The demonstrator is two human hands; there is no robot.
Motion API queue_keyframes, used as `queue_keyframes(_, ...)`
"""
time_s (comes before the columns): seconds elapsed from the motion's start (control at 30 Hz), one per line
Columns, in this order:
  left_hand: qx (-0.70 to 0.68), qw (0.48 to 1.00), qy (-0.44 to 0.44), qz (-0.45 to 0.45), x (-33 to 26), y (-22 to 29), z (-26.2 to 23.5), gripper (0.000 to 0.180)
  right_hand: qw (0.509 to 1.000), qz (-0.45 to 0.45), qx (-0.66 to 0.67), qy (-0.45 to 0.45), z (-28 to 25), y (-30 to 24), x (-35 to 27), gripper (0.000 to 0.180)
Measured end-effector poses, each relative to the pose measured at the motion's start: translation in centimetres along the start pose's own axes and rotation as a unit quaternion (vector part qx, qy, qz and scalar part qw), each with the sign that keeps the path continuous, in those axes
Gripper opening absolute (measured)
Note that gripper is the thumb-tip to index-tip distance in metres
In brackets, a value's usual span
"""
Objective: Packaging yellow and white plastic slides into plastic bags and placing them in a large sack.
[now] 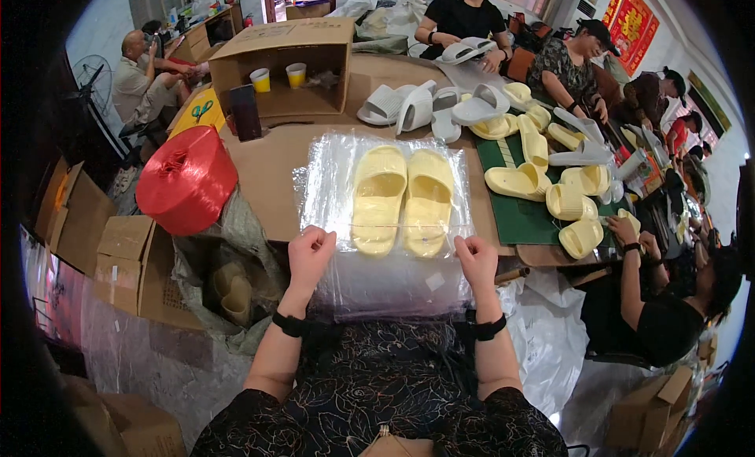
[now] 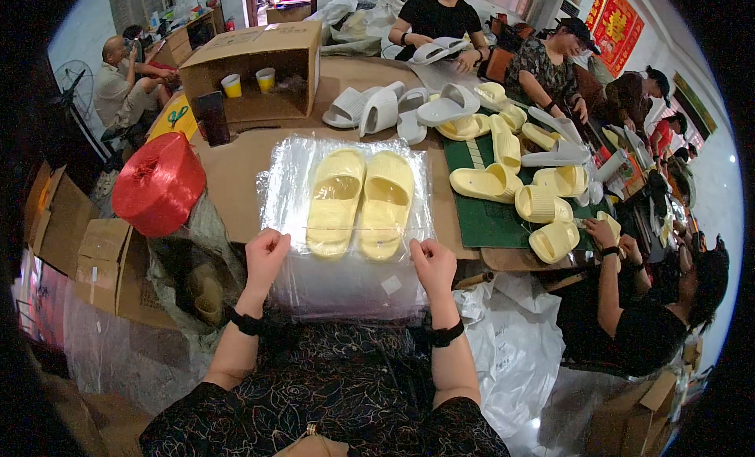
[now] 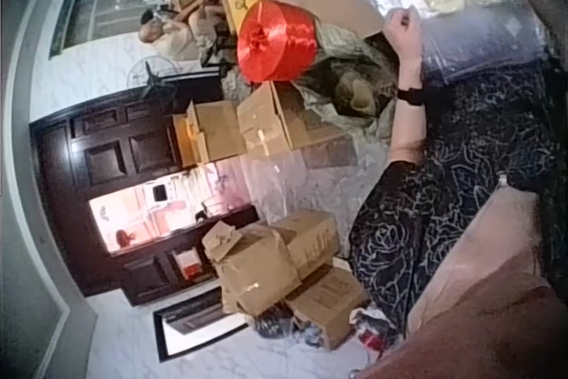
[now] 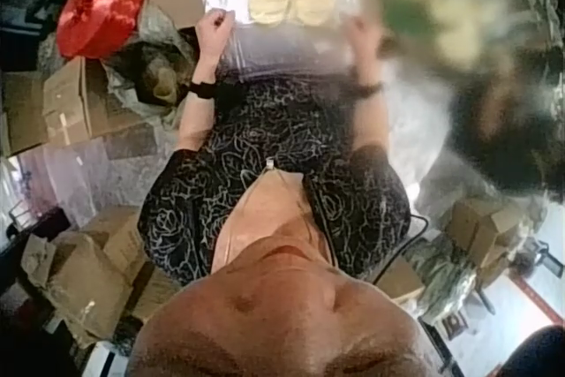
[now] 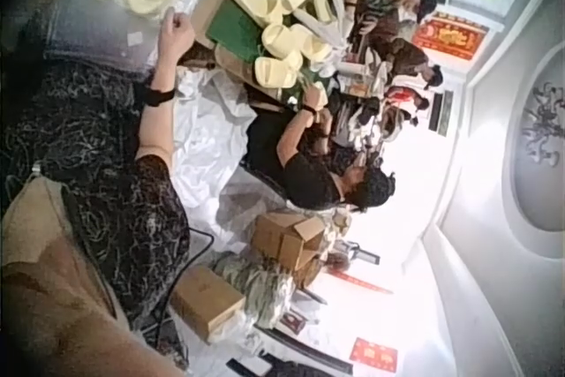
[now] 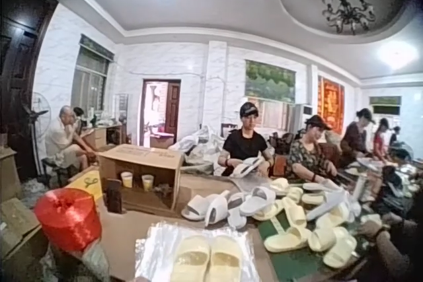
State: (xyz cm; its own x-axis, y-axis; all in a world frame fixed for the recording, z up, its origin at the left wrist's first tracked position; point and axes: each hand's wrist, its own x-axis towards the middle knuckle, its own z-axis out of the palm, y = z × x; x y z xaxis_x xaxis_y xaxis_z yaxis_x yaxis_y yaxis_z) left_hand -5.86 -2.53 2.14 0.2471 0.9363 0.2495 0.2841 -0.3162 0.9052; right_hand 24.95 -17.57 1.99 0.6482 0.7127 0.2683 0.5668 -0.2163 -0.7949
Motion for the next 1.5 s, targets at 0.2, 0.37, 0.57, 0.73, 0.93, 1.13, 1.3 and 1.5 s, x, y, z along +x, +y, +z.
queue_keyframes(0.2,0.165,0.952,0.154,0.207,-0.1,3.2,1.5,0.016,0.999,0.013,-0.03,0.011,1.1,0.5,-0.1,0.035)
queue_keyframes(0.37,0.232,0.895,0.02,0.38,-1.5,7.1,3.1,0.031,0.997,-0.003,-0.067,0.028,1.2,0.2,-0.2,0.036)
queue_keyframes(0.57,0.33,0.886,-0.152,0.289,0.3,2.1,5.3,0.041,0.974,-0.064,-0.172,0.132,0.6,-1.3,-0.6,0.026)
queue_keyframes(0.73,0.328,0.889,-0.151,0.283,0.3,1.7,5.8,0.041,0.931,-0.231,-0.186,0.212,0.0,-4.4,-0.3,0.042)
queue_keyframes(0.93,0.274,0.911,-0.18,0.251,0.4,1.9,5.5,0.039,0.985,-0.116,-0.131,-0.011,3.5,-2.3,0.5,0.049)
queue_keyframes(1.13,0.123,0.97,-0.078,0.196,0.6,1.5,5.7,0.051,0.998,0.004,-0.056,-0.021,4.2,-0.6,1.5,0.076)
queue_keyframes(1.3,0.246,0.966,-0.082,0.017,2.2,4.2,4.9,0.073,0.998,-0.005,-0.027,-0.061,4.4,0.6,2.4,0.078)
queue_keyframes(1.5,0.183,0.958,-0.204,-0.085,4.9,5.0,4.3,0.069,0.995,0.032,0.045,-0.078,3.8,-0.5,1.9,0.074)
